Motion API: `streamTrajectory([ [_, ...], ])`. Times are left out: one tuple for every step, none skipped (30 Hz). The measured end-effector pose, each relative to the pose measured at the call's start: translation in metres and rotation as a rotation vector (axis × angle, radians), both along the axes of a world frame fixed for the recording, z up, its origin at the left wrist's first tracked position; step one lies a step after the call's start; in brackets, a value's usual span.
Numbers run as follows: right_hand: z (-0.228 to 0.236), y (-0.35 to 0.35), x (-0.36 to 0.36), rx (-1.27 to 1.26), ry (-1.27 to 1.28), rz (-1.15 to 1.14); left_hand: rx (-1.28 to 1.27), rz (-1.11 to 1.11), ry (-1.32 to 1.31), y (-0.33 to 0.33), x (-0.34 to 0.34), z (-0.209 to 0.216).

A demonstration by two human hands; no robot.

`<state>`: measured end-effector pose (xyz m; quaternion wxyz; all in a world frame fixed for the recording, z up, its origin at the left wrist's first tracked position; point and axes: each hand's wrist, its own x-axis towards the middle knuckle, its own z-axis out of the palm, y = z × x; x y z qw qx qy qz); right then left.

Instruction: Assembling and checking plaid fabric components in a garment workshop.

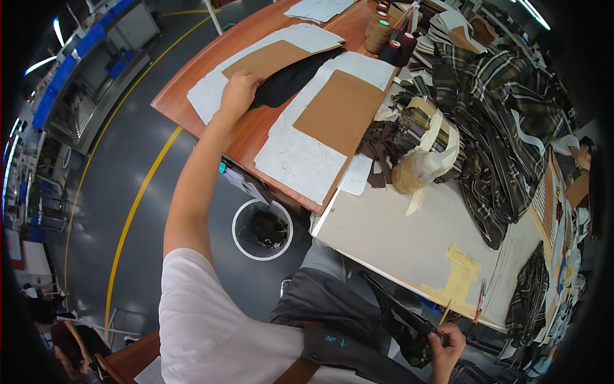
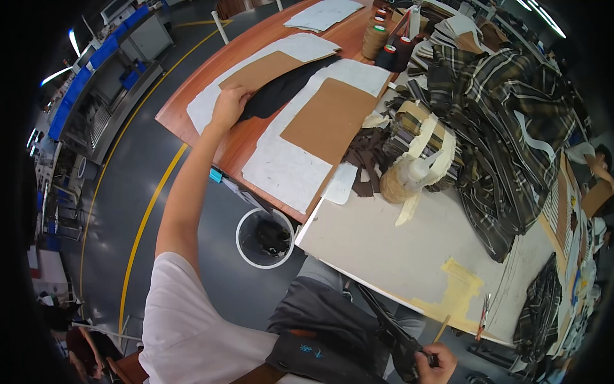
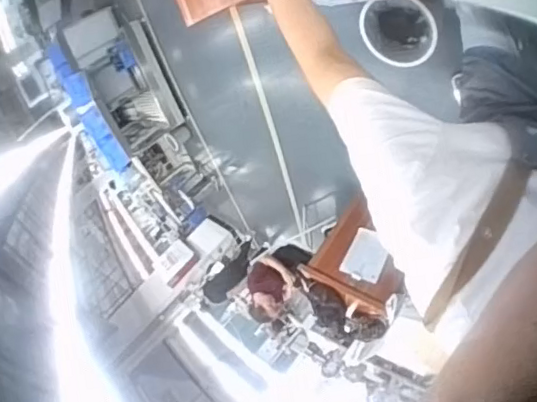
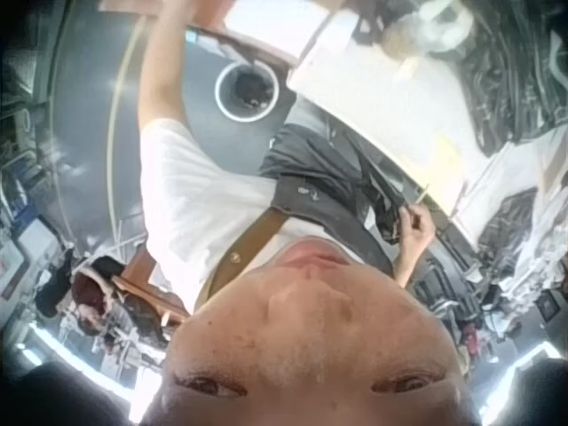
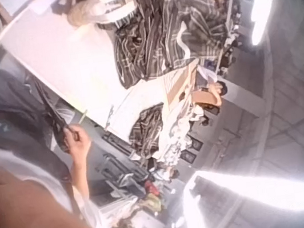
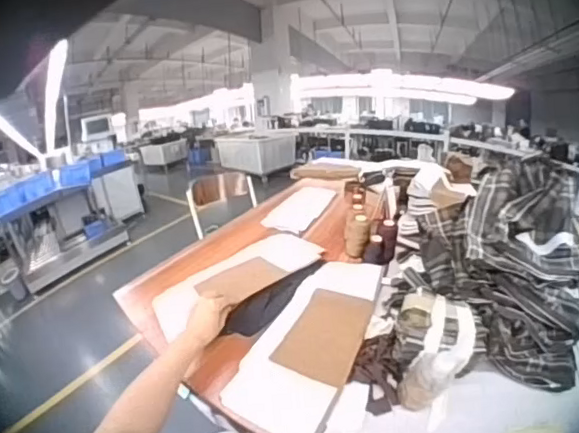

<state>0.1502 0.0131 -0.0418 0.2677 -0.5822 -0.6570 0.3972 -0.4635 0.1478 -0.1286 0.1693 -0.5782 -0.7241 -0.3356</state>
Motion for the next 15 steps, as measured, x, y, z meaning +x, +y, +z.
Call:
streamTrajectory([
  [0.0,-0.001,-0.001,-0.005,-0.005,0.002,-0.004,0.021,0.042,-0.002,0.006,-0.001],
  [0.001,-0.002,0.0,-0.009,-0.009,0.005,-0.007,0.043,0.085,-0.004,0.011,-0.001],
  [0.0,-0.003,0.002,-0.006,-0.005,0.007,-0.004,0.044,0.089,-0.007,0.018,-0.001],
  [-0.002,-0.004,0.005,-0.01,-0.002,0.012,0.082,0.044,0.093,-0.009,0.036,0.005],
  [-0.003,-0.005,0.007,-0.013,0.002,0.018,0.168,0.043,0.098,-0.012,0.057,0.012],
  [-0.003,-0.006,0.008,-0.007,0.004,0.015,0.213,-0.071,0.073,-0.014,0.079,0.018],
  [-0.003,-0.007,0.007,-0.006,-0.001,0.013,0.256,-0.186,0.044,-0.018,0.106,0.022],
  [-0.003,-0.009,0.007,-0.005,-0.007,0.011,0.24,-0.315,-0.047,-0.028,0.139,0.026],
  [-0.003,-0.01,0.007,-0.003,-0.007,0.008,0.212,-0.438,-0.136,-0.04,0.174,0.025],
  [-0.004,-0.012,0.006,-0.004,-0.003,0.005,0.208,-0.575,-0.197,-0.055,0.209,0.029],
  [-0.005,-0.012,0.006,-0.006,0.006,0.009,0.062,-0.737,-0.319,-0.075,0.239,0.03],
  [-0.005,-0.012,0.004,-0.002,0.008,0.007,0.025,-0.875,-0.385,-0.089,0.27,0.024],
  [-0.005,-0.012,0.003,0.053,-0.001,0.066,-0.099,-0.977,-0.511,-0.103,0.297,0.02],
  [-0.004,-0.013,0.001,0.11,-0.012,0.121,-0.163,-1.064,-0.581,-0.114,0.322,0.015],
  [-0.002,-0.013,-0.002,0.113,-0.007,0.12,-0.235,-1.12,-0.618,-0.123,0.34,0.009],
])
